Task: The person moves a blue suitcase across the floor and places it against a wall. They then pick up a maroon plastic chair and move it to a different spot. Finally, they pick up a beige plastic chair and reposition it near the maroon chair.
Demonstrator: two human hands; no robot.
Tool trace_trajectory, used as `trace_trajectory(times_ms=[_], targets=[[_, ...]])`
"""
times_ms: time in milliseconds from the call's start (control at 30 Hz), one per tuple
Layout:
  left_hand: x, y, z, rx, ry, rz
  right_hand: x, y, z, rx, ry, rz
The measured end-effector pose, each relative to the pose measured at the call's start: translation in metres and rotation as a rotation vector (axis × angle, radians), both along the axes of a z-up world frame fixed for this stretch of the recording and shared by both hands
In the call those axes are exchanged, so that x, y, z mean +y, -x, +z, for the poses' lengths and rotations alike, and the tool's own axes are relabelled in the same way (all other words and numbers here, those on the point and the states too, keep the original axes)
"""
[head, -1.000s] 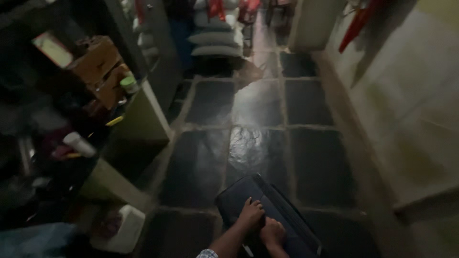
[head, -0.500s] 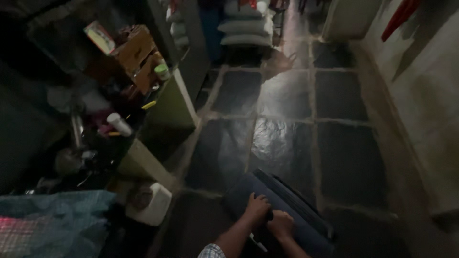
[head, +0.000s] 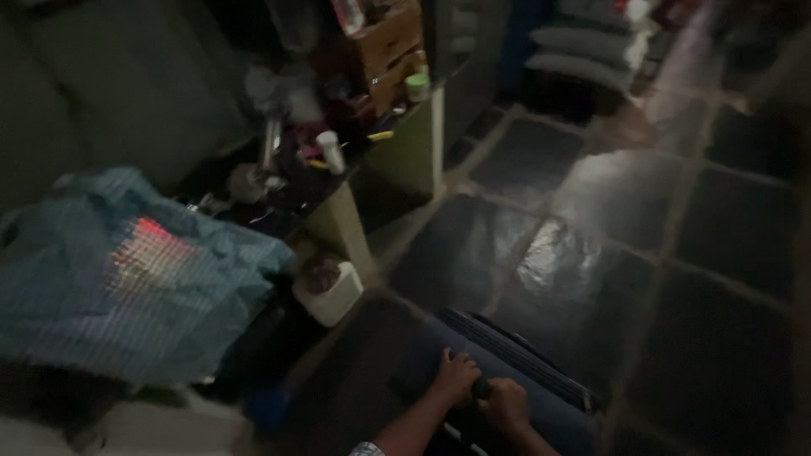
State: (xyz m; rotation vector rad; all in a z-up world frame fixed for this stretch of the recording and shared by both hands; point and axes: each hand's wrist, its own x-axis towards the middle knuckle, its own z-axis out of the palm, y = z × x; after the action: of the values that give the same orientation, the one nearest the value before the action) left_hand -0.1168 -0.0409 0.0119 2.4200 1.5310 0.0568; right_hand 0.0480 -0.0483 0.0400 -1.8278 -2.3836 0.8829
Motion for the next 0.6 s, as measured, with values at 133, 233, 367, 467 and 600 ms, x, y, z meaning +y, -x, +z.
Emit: trace_trajectory(times_ms=[133,233,367,467,600], targets=[[-0.023,0.018,-0.002,0.030,0.141,0.135,-0.008,0.019,0.014,0.064,-0.025,0.098],[-0.038,0.032,-0.002,0.045,0.210,0.228,-0.009,0.030,0.010,0.099,-0.111,0.245],[-0.058,0.044,-0.002,0.017,0.151,0.356,0.002,0.045,-0.006,0.152,-0.148,0.404],[-0.067,0.058,-0.004,-0.052,0.191,0.445,0.014,0.062,-0.015,0.131,-0.110,0.507],[-0.088,0.075,-0.004,-0.069,0.180,0.582,0.012,0.084,-0.017,0.188,-0.158,0.682]])
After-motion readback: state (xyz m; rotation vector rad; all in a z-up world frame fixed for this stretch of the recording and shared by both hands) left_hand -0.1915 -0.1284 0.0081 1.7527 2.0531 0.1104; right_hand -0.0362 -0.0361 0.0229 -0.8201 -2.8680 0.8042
